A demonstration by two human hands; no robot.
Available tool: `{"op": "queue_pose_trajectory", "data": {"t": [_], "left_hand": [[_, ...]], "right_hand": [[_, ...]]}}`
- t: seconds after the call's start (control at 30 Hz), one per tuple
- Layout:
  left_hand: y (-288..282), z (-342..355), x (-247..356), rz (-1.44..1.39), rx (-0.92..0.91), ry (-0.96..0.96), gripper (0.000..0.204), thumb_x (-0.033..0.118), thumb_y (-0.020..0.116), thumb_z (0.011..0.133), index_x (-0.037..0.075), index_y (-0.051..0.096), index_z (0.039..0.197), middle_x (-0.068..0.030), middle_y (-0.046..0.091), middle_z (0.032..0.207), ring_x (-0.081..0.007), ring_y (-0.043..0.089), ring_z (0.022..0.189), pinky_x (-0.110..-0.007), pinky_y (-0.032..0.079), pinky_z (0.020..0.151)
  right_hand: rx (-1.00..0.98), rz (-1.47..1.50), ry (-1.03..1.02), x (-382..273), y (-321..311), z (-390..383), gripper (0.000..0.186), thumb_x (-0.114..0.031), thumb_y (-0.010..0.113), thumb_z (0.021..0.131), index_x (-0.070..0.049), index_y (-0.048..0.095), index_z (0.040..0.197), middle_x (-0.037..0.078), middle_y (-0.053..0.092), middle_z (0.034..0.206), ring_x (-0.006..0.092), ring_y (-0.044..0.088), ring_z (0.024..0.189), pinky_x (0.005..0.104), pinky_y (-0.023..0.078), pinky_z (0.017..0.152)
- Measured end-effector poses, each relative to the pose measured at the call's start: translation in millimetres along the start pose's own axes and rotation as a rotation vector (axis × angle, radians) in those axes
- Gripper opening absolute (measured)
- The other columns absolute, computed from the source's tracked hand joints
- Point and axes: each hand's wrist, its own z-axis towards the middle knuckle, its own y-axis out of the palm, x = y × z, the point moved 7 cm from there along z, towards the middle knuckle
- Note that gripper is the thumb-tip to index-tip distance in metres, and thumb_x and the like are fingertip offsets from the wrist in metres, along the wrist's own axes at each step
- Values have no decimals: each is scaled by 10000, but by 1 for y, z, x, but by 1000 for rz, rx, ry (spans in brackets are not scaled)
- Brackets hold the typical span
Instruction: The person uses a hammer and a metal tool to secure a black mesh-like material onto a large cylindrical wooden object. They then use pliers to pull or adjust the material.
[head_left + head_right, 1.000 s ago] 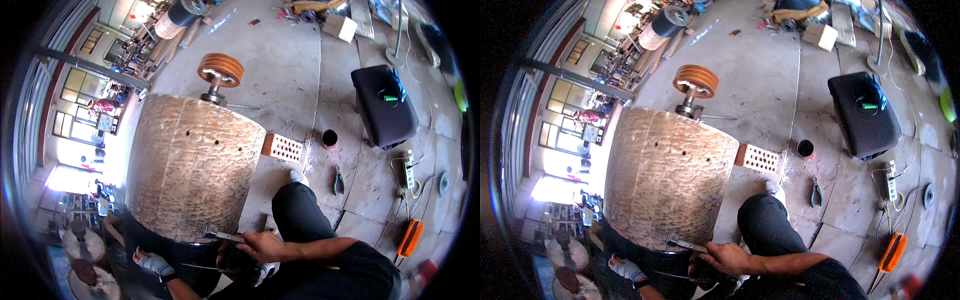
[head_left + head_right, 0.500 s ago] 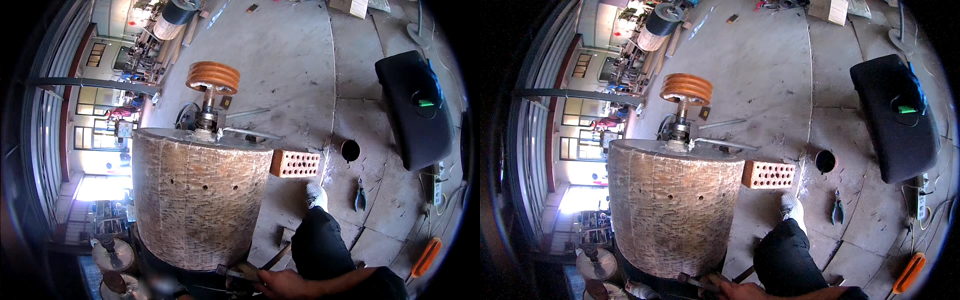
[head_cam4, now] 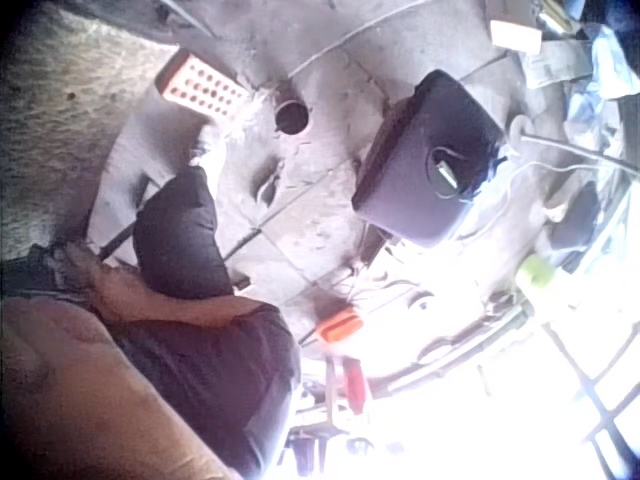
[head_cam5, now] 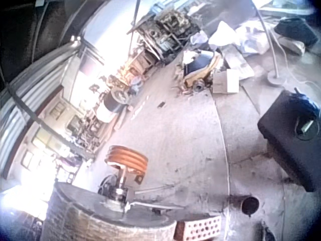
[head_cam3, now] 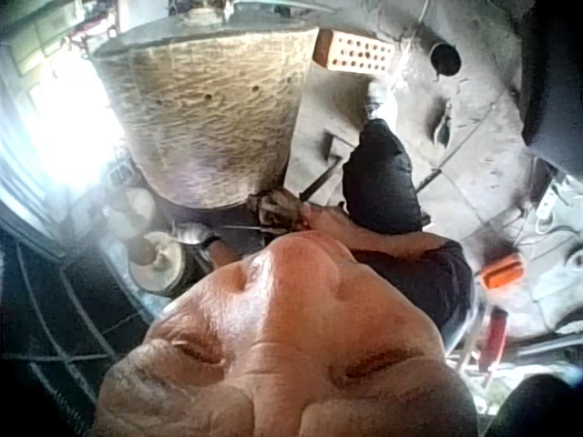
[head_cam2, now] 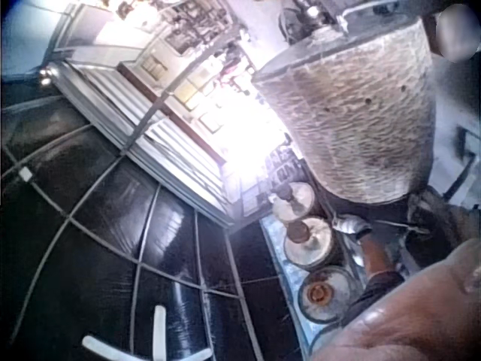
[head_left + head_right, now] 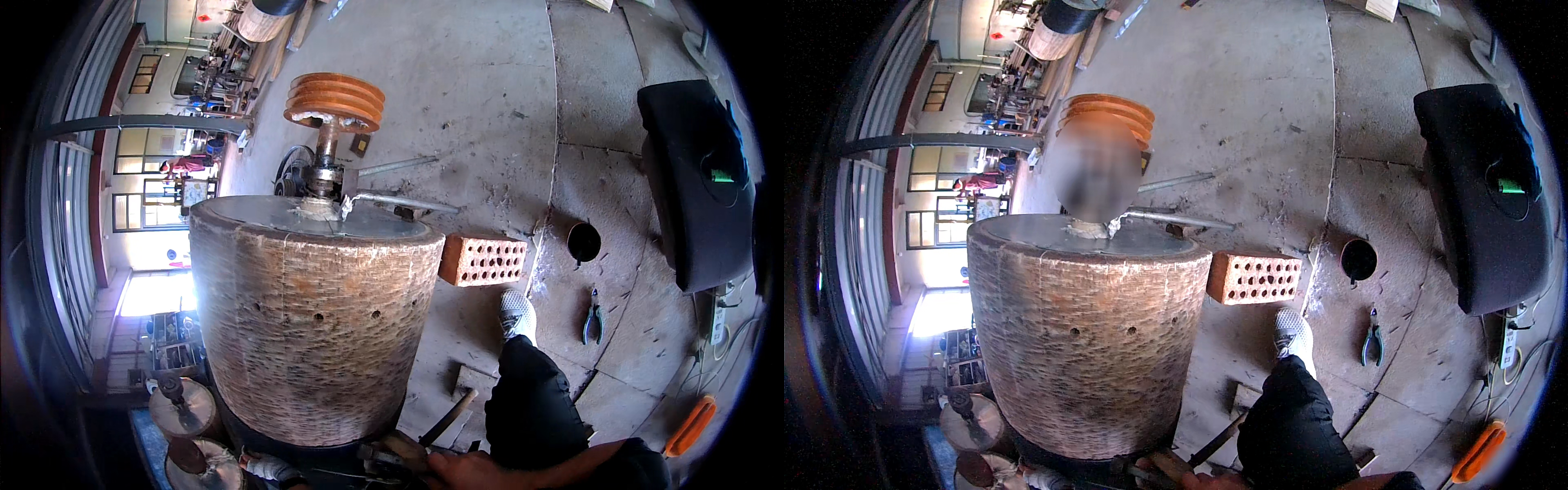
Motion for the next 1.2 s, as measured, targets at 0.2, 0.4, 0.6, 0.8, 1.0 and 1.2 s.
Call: {"op": "queue_pose_trajectory", "data": {"t": [0.2, 0.4, 0.6, 0.8, 1.0, 1.2], "left_hand": [[7, 2, -7, 2, -16, -20, 291, 141, 465, 1022, -9, 563, 1251, -197, 583, 1230, -333, 579, 1072, -400, 473, 963], [8, 8, -4, 11, -22, -29, 304, 150, 459, 1027, -9, 549, 1270, -195, 583, 1236, -329, 577, 1081, -401, 469, 972], [11, 20, 6, 15, -20, -23, 318, 159, 453, 1032, -8, 535, 1289, -193, 583, 1242, -325, 576, 1090, -402, 465, 982], [18, 13, -9, 61, -52, -56, 332, 168, 448, 1037, -8, 521, 1308, -191, 583, 1248, -320, 574, 1099, -404, 461, 991], [-26, 5, 66, -604, 65, -10, 251, 129, 477, 1024, -11, 589, 1200, -206, 629, 1128, -307, 597, 1024, -372, 489, 912], [-57, 12, 65, -795, 142, -92, 255, 212, 504, 1020, 15, 565, 1170, -112, 634, 1061, -236, 610, 938, -342, 515, 840]], "right_hand": [[-40, 1, 47, 8, 5, -1, 400, -355, 317, 1035, -36, 471, 1222, 242, 642, 1019, 407, 645, 947, 493, 498, 831], [-52, 28, 106, 19, 10, 2, 466, -399, 246, 1069, -49, 543, 1148, 216, 653, 1054, 380, 646, 1007, 465, 494, 887], [70, -17, -25, 15, -5, 1, 310, -336, 482, 970, -35, 476, 1041, 250, 640, 911, 443, 664, 853, 525, 514, 713], [113, -19, -34, 5, -14, -10, 240, -217, 551, 919, -25, 504, 1056, 259, 618, 855, 451, 635, 793, 535, 485, 673], [45, -225, 90, 11, -19, 3, 322, -325, 579, 984, -31, 519, 1100, 179, 684, 931, 331, 708, 805, 412, 602, 657], [178, -335, 170, -29, 13, 19, 263, -205, 596, 971, -25, 575, 1162, 173, 688, 1003, 263, 702, 877, 383, 603, 725]]}}
